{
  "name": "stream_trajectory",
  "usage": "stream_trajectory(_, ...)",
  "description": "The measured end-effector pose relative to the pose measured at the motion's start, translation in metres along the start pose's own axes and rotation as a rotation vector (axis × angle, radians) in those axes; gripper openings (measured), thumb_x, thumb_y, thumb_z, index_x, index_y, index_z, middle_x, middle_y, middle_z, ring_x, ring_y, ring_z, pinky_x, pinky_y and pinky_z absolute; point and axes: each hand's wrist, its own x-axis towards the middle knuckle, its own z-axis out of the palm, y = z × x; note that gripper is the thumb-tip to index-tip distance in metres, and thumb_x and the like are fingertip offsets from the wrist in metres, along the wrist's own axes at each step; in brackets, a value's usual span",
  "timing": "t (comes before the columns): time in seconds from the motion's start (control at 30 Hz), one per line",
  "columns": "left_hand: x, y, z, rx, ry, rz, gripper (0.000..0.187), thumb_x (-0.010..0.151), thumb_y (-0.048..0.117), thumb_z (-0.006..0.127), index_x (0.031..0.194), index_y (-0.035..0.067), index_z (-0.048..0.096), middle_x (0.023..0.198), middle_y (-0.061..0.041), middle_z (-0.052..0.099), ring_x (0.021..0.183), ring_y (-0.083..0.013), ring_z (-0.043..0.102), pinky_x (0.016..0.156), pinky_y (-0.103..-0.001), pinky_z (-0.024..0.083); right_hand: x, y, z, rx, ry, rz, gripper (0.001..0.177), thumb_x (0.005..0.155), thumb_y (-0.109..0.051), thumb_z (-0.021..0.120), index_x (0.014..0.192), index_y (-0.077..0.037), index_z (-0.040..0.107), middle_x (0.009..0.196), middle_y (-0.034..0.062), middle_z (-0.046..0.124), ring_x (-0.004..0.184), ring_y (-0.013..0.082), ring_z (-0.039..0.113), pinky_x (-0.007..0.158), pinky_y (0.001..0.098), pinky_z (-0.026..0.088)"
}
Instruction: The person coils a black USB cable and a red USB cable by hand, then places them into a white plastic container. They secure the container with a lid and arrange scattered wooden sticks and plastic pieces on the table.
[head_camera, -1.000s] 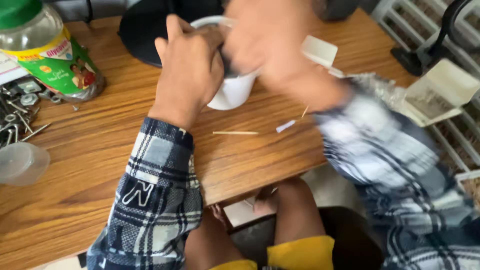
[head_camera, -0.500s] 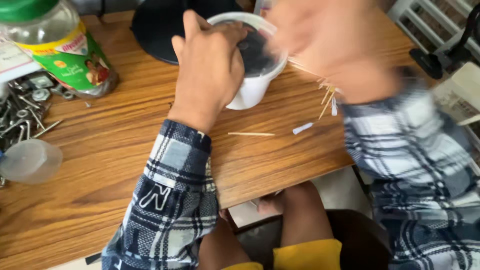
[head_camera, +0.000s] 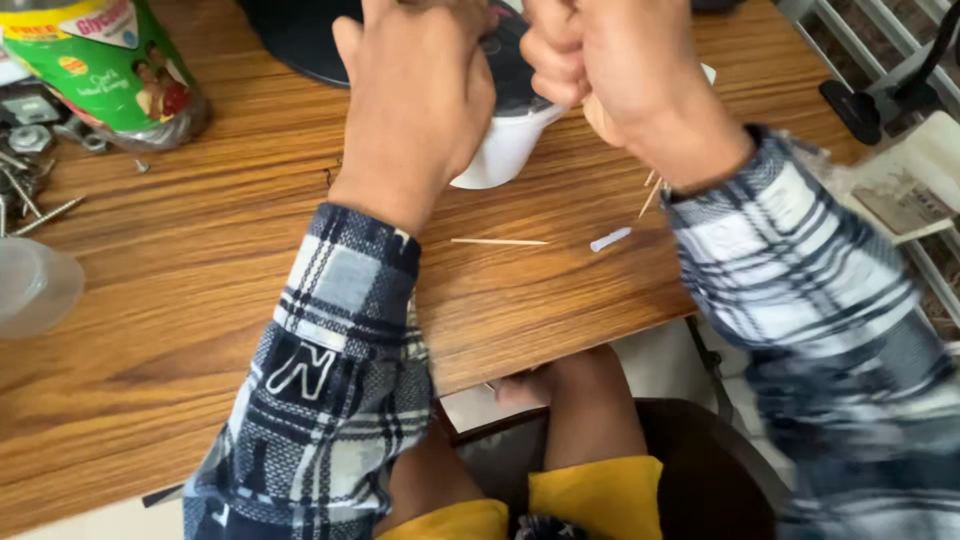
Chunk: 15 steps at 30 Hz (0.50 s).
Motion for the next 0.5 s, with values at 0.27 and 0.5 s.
stream_trajectory(0.27, 0.014, 0.007, -0.046, -0.241, -0.059, 0.074, 0.029, 0.095, 0.009, 0.061, 0.120, 0.011, 0.076, 0.113, -0.014, 0.073, 0.113, -0.0409, 0.059, 0.096, -0.054, 0.048, -0.011, -0.007, 0.037, -0.242, -0.007, -0.228, 0.046, 0.123, -0.031, 0.049, 0.083, -0.009, 0.040, 0.068, -0.0011, 0.038, 0.058, 0.0079, 0.038, 0.055, 0.0220, 0.031)
stream_trajectory(0.5, 0.008, -0.004, -0.067, -0.173, -0.212, 0.355, 0.046, 0.077, 0.032, 0.083, 0.111, 0.003, 0.077, 0.121, -0.014, 0.073, 0.122, -0.0384, 0.059, 0.090, -0.053, 0.042, -0.033, -0.020, 0.028, -1.143, 0.002, -0.677, 0.024, 0.101, -0.017, 0.074, 0.109, 0.001, 0.059, 0.108, 0.0186, 0.060, 0.103, 0.0319, 0.060, 0.093, 0.0356, 0.049)
